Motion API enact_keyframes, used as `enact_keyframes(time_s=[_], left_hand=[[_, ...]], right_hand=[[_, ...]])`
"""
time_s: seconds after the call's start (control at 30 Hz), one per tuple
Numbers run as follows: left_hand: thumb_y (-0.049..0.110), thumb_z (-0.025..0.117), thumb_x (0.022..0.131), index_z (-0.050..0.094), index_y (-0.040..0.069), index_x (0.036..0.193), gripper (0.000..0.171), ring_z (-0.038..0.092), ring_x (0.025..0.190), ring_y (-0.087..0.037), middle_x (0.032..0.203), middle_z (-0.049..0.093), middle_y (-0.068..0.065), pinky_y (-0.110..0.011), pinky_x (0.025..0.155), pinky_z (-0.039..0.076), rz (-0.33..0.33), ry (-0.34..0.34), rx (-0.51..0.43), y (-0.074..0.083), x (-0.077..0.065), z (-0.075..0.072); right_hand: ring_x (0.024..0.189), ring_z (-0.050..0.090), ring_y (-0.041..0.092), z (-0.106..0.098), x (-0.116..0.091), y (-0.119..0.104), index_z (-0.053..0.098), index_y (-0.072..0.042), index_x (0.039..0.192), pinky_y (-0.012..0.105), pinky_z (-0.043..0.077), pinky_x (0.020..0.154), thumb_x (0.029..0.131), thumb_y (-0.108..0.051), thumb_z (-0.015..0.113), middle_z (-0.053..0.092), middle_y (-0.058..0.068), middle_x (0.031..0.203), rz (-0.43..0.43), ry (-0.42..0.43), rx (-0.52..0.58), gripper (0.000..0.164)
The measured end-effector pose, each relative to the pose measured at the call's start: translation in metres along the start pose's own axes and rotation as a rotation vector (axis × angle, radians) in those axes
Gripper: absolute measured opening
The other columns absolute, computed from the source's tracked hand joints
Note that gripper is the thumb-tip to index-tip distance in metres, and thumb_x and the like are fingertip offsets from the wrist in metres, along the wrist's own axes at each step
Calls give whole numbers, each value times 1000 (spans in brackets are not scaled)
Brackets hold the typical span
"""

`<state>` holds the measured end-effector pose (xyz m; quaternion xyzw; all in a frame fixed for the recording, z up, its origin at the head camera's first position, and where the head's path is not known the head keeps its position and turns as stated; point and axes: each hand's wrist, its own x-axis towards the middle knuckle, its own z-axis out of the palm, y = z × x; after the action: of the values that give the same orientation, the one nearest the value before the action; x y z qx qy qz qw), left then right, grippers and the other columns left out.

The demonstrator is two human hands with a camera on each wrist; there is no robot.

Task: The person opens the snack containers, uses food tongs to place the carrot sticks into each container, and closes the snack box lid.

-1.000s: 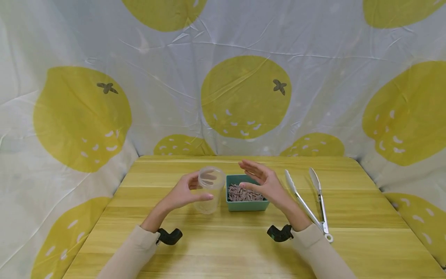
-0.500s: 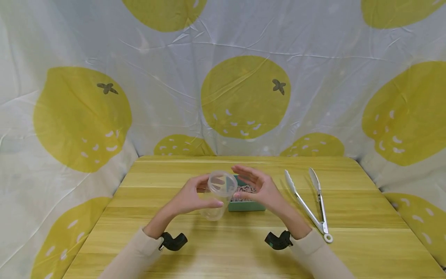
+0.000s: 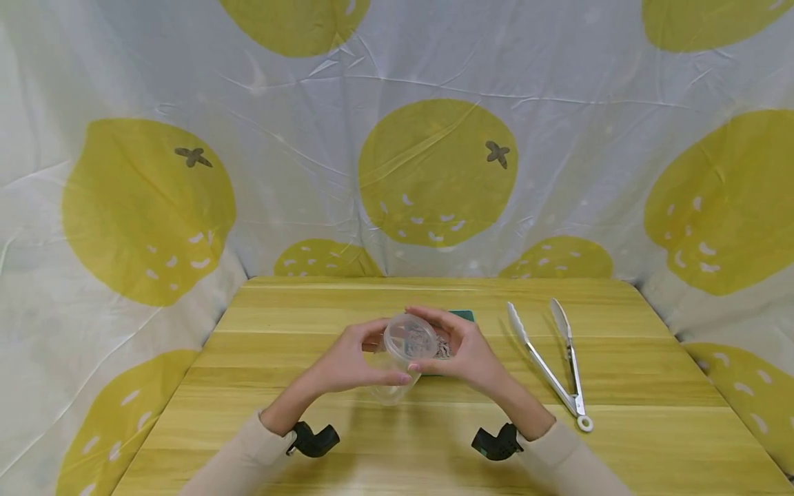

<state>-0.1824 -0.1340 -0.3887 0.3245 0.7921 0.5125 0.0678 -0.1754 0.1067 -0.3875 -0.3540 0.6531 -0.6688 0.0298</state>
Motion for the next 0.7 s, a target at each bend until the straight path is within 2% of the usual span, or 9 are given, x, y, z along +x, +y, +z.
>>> enact_keyframes(time_s=[0.1,0.23,0.37,0.5,0.63,0.7], left_hand=[[27,86,79,58,18,140,68,66,106,-20,120,68,0,-37,92,54,11,-10,3,2,-1,2],[26,87,79,59,21,138,66,66,104,-17,118,68,5,-36,90,54,26,-17,8,3,-2,4],[26,88,78,58,18,139,68,66,106,-18,120,67,8,-36,91,54,31,-30,3,5,-4,5],[25,88,78,58,13,138,68,66,105,-16,118,68,7,-36,92,54,38,-43,-10,7,-4,6],[25,88,78,60,13,136,66,68,102,-15,116,69,5,-35,90,55,58,-47,-11,7,-4,6],[25,88,77,61,15,136,65,68,101,-16,116,70,3,-34,89,55,64,-48,-11,8,-3,7]], right_hand=[[128,50,39,2,-2,0,49,2,144,33,46,104,80,-5,84,52,17,143,-16,-8,-16,73],[126,52,33,4,-4,1,51,1,143,34,46,103,78,-7,86,51,17,143,-40,-11,-36,74],[124,52,29,4,-6,2,51,3,142,30,46,103,77,-4,86,51,17,140,-44,-8,-25,74],[122,52,32,5,-8,2,52,5,140,35,44,105,76,-2,86,52,18,137,-67,-7,-15,73],[120,53,30,4,-8,1,54,4,138,39,45,104,75,-2,87,54,19,134,-88,0,-3,72],[120,53,28,4,-8,1,55,4,138,37,45,103,74,-2,88,54,20,133,-91,4,9,72]])
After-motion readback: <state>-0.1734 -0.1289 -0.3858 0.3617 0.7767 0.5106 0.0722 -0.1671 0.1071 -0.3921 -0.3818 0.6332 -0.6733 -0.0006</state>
